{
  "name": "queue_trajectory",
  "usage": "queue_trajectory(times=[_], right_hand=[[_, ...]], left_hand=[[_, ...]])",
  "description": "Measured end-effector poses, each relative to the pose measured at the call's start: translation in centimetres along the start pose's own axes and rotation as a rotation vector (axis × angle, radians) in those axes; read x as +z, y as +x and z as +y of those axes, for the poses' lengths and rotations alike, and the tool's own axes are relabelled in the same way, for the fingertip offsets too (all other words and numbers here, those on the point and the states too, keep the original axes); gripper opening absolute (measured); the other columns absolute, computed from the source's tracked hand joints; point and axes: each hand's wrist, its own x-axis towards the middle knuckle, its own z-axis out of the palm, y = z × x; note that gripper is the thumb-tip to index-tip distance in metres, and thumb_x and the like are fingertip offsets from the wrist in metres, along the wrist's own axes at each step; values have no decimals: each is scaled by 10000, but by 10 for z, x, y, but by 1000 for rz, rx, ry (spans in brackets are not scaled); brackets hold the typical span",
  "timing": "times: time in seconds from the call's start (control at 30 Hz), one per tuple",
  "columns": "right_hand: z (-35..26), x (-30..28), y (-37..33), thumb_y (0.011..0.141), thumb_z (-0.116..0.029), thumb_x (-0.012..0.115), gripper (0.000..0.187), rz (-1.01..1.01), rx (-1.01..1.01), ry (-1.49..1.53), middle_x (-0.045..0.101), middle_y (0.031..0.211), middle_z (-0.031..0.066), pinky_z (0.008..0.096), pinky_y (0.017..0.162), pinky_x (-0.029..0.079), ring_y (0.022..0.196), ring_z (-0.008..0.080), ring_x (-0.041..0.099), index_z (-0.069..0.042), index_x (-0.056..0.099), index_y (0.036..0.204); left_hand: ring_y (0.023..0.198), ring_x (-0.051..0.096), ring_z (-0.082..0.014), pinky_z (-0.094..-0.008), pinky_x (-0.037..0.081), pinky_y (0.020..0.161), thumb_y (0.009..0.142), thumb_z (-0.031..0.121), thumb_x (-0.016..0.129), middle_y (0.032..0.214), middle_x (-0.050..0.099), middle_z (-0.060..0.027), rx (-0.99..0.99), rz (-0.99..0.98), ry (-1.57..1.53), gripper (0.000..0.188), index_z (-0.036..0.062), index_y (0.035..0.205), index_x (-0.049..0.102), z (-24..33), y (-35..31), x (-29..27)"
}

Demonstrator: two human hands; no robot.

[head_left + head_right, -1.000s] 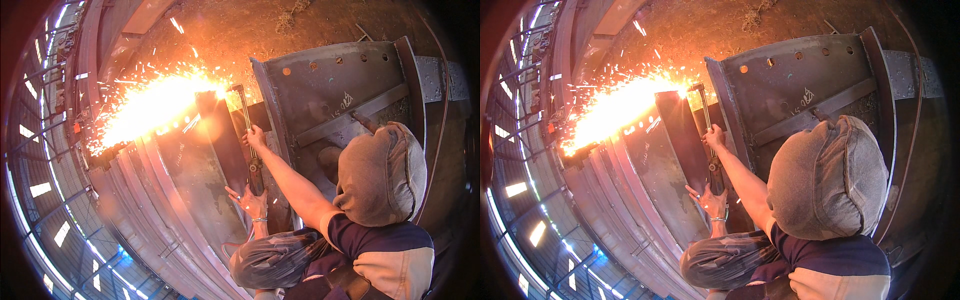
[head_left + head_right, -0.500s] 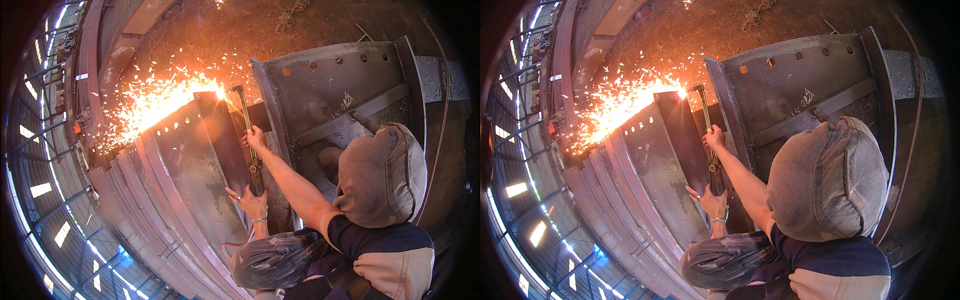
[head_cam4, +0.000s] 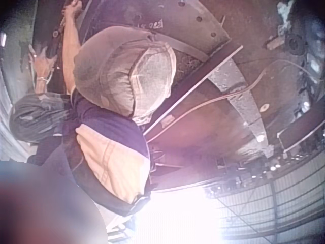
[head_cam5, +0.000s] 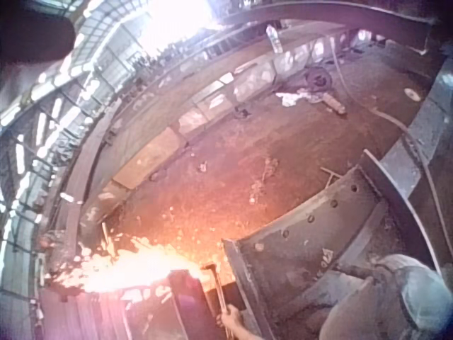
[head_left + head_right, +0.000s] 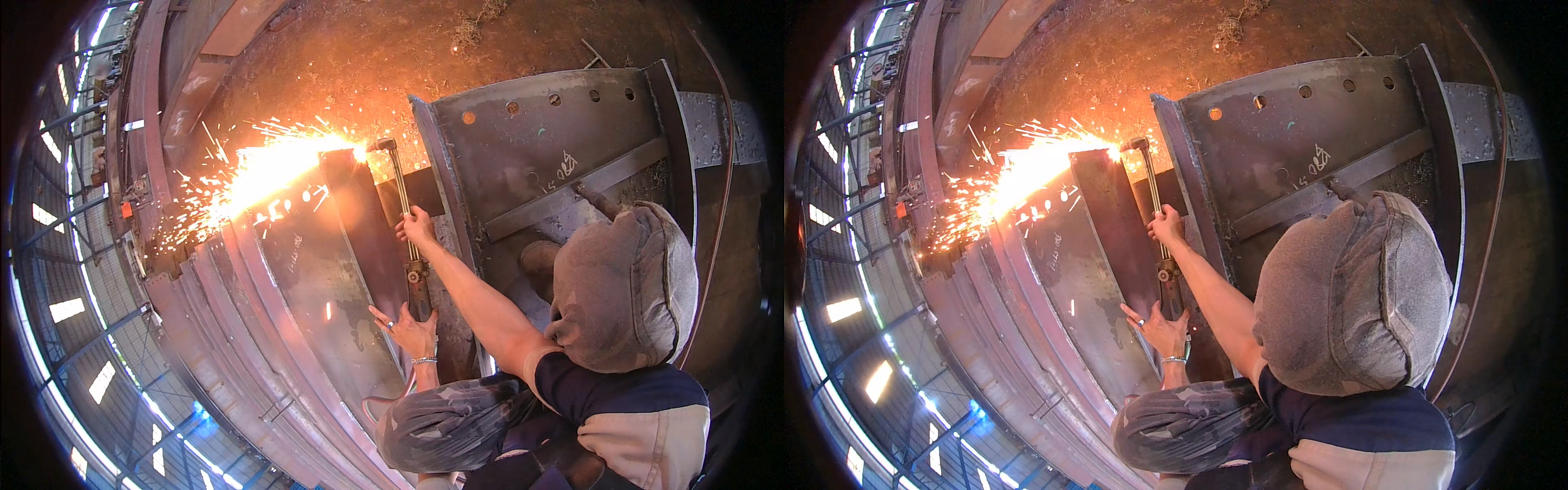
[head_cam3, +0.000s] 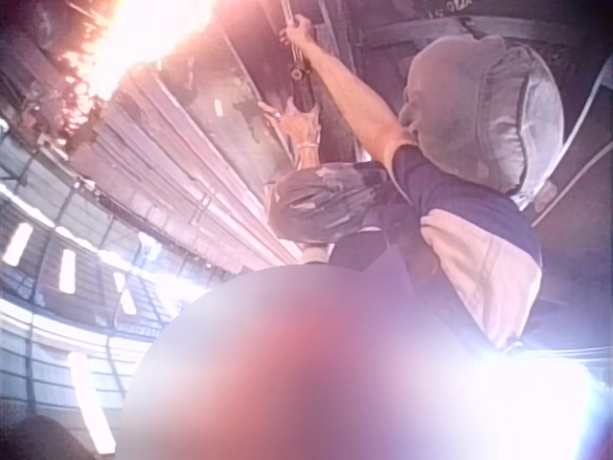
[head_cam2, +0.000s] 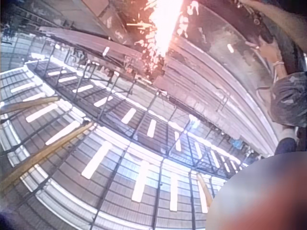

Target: The person uses a cutting torch to cut through large curved metal plates. They move the torch along the edges of the plates, creating sparks as the metal is severed.

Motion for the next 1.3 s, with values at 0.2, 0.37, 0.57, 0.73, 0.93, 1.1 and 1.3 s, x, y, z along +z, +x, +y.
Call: queue_trajectory(times=[0.2, 0.37, 0.57, 0.73, 0.93, 1.1, 1.3], right_hand=[[-2, -3, -5, 1044, -142, 429, 204, -38, -52, -53, 684, 792, 101, 293, 547, 537, 617, 151, 652, -7, 571, 1100], [-4, -1, -4, 1041, -134, 423, 198, -51, -39, -46, 688, 794, 104, 307, 553, 549, 625, 162, 666, -10, 569, 1094], [-7, -3, -8, 1022, -94, 412, 192, -50, -43, -60, 698, 804, 115, 314, 569, 565, 626, 172, 677, 3, 567, 1083], [-3, -3, -5, 1007, -72, 416, 205, -46, -57, -72, 710, 806, 128, 315, 587, 575, 650, 183, 697, 26, 579, 1083], [11, 1, 10, 986, -136, 502, 191, 40, -178, -235, 741, 782, 100, 327, 674, 553, 737, 193, 720, -22, 649, 1029], [5, -3, 2, 968, -181, 565, 172, 74, -144, -298, 761, 788, 54, 324, 682, 541, 741, 144, 723, -57, 681, 993], [-12, -5, -13, 912, -233, 581, 202, 242, -248, -425, 729, 853, 187, 483, 780, 520, 882, 367, 701, -47, 657, 912]], left_hand=[[1524, 36, -420, -529, 139, 1228, 548, 380, 914, 1416, 330, -484, 0, 5, 6, 717, -16, 1101, 686, 2, -1, 1], [1517, 54, -434, -535, 152, 1224, 555, 398, 914, 1471, 214, -483, -6, 0, -12, 722, -17, 1101, 689, 2, 0, -2], [1503, 82, -459, -546, 167, 1218, 549, 413, 918, 1529, 47, -469, -5, 2, -33, 733, -18, 1097, 692, 1, 2, -3], [1521, 44, -422, -545, 155, 1220, 564, 366, 910, 1411, 312, -506, -9, 30, -46, 697, -23, 1097, 688, 2, 1, -3], [1493, 139, -453, -550, 167, 1217, 556, 405, 906, 1505, 246, -415, 0, 13, -25, 745, -10, 1128, 671, -2, 1, -3], [1489, 166, -441, -544, 167, 1219, 571, 391, 891, 1473, 332, -378, -14, -1, -2, 734, -3, 1146, 662, -2, 1, -3], [1484, 199, -427, -538, 168, 1220, 590, 374, 873, 1436, 436, -333, -29, -14, 35, 722, 4, 1168, 650, 4, 4, -8]])
